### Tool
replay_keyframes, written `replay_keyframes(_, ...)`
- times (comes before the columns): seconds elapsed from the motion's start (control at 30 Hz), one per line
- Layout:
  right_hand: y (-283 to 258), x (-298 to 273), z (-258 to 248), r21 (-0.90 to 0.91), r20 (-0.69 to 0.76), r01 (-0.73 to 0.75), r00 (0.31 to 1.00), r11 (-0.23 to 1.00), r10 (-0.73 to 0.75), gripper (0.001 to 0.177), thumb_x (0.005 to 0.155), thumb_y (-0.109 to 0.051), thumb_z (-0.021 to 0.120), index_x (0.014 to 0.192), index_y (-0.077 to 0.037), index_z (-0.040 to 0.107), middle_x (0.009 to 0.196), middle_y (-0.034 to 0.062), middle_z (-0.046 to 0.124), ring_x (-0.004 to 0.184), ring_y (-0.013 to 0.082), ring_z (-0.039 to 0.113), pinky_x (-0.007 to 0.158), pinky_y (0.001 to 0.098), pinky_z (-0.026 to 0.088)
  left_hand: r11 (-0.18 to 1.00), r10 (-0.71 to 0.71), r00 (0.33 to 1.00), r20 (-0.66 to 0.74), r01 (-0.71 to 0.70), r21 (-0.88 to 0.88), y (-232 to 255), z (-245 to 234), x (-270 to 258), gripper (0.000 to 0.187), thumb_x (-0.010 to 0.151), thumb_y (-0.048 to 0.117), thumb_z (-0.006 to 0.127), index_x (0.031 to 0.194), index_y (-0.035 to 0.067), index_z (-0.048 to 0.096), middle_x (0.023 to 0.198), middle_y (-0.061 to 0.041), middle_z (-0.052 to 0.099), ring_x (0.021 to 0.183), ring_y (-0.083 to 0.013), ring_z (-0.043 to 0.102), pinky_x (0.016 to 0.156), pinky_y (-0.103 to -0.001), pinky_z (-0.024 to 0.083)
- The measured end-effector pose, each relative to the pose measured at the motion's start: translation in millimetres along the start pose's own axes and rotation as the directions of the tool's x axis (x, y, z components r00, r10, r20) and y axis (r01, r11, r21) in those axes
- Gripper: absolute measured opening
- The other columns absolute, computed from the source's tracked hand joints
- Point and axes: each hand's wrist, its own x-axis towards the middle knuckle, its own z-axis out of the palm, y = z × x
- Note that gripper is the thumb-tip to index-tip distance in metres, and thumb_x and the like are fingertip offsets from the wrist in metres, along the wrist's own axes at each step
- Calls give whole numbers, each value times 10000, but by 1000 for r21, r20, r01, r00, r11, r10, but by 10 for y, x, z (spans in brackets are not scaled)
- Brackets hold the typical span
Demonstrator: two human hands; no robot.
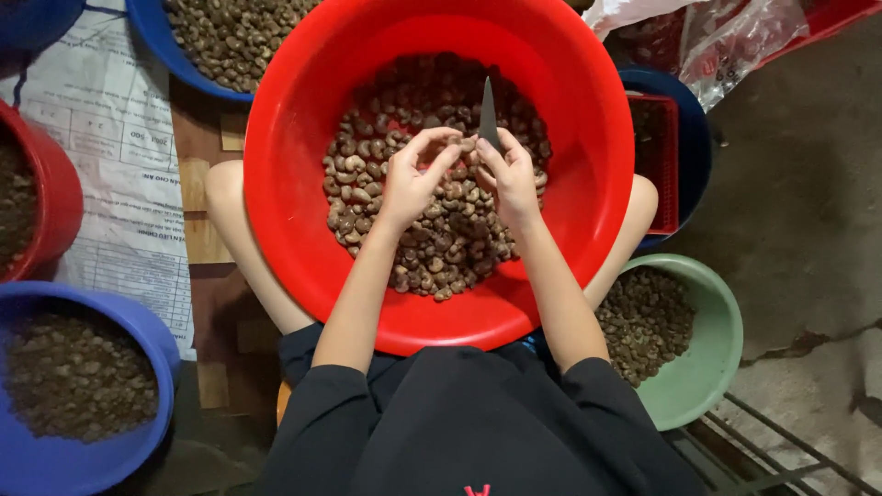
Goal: A person uses a small knife to manually peel the outer skin or shell from individual cashews over a large bowl.
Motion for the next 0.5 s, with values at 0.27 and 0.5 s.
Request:
replay_keyframes(0.27, 8, -40, 8, 302, 150, -39, 989, 952, -7, 160, 1021, -128, 675, 1119, -26, 599, 918, 153, 709, 462, 24, 494, 438, 199, 409, 982, 188, 980, 59, -190, 19, -118, 107, 15, 283, 1036, 161, 706, 1299, 57, 704, 1016, -82, 544, 938, -148, 629, 581, -302, 644)
replay_keyframes(0.5, -70, -47, -125, -691, 81, 402, 869, 601, -488, 280, 1114, -323, 524, 932, -167, 669, 586, 35, 622, 554, 204, 652, 493, 346, 472, 963, 237, 971, -2, -235, 129, 122, -40, 16, 223, 1082, 239, 622, 1181, 77, 738, 1020, -108, 710, 1022, -267, 701, 895, -401, 553)
